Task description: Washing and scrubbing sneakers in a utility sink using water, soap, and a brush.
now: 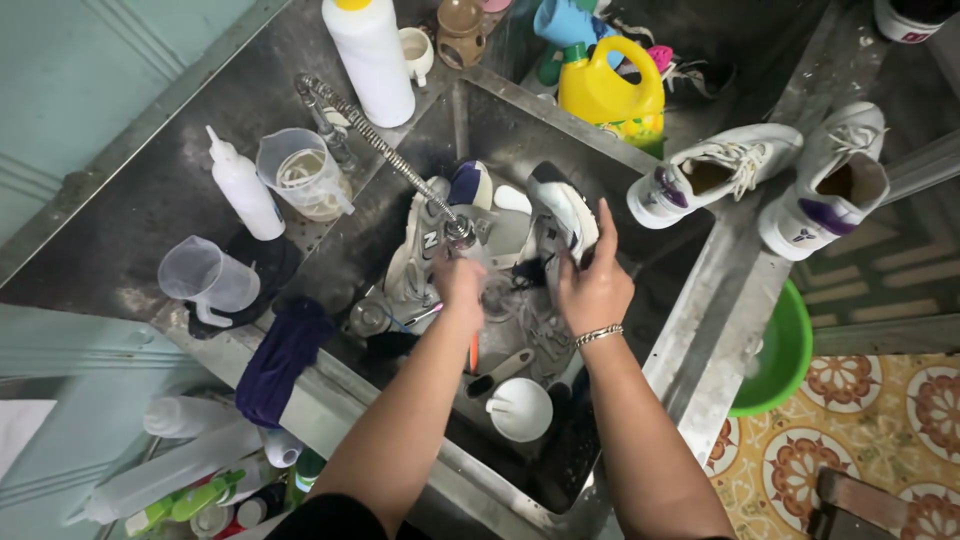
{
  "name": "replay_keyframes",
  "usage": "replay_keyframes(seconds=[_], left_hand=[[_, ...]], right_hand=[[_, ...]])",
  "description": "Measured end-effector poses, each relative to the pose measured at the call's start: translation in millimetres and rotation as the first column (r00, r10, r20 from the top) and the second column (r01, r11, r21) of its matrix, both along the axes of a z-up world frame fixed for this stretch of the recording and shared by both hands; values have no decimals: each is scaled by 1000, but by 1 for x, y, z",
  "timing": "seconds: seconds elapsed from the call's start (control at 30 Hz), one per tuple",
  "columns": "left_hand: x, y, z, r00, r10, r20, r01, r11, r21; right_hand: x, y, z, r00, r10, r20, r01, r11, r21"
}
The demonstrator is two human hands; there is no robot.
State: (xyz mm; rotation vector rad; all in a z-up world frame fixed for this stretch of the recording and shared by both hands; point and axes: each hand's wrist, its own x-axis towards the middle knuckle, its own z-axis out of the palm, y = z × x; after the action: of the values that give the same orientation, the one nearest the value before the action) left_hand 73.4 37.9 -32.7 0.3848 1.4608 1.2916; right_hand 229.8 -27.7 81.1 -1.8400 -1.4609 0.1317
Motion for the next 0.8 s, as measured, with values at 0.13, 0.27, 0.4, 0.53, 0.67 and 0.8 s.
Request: replay_keyframes(seconds=[0.13, 0.27, 0.4, 0.53, 0.67, 0.8], left_hand=[[-5, -7, 38, 995, -102, -18, 102, 926, 362], [4, -12, 61, 932, -359, 56, 288, 824, 488], [-7, -19, 96, 854, -512, 91, 381, 735, 561], [-9, -16, 100, 838, -536, 104, 392, 724, 567], [-9, -14, 99, 848, -511, 141, 369, 760, 535], [-9, -14, 98, 842, -514, 162, 363, 763, 536]], right_hand=[[3, 10, -17, 997, -58, -50, 46, 976, -211], [11, 17, -47, 962, -16, -272, -66, 955, -289], [4, 21, -44, 770, 17, -637, -267, 917, -298], [4, 27, -52, 553, 4, -833, -353, 907, -230], [6, 27, -51, 457, -7, -890, -391, 897, -208], [1, 25, -47, 439, -1, -898, -351, 920, -172]])
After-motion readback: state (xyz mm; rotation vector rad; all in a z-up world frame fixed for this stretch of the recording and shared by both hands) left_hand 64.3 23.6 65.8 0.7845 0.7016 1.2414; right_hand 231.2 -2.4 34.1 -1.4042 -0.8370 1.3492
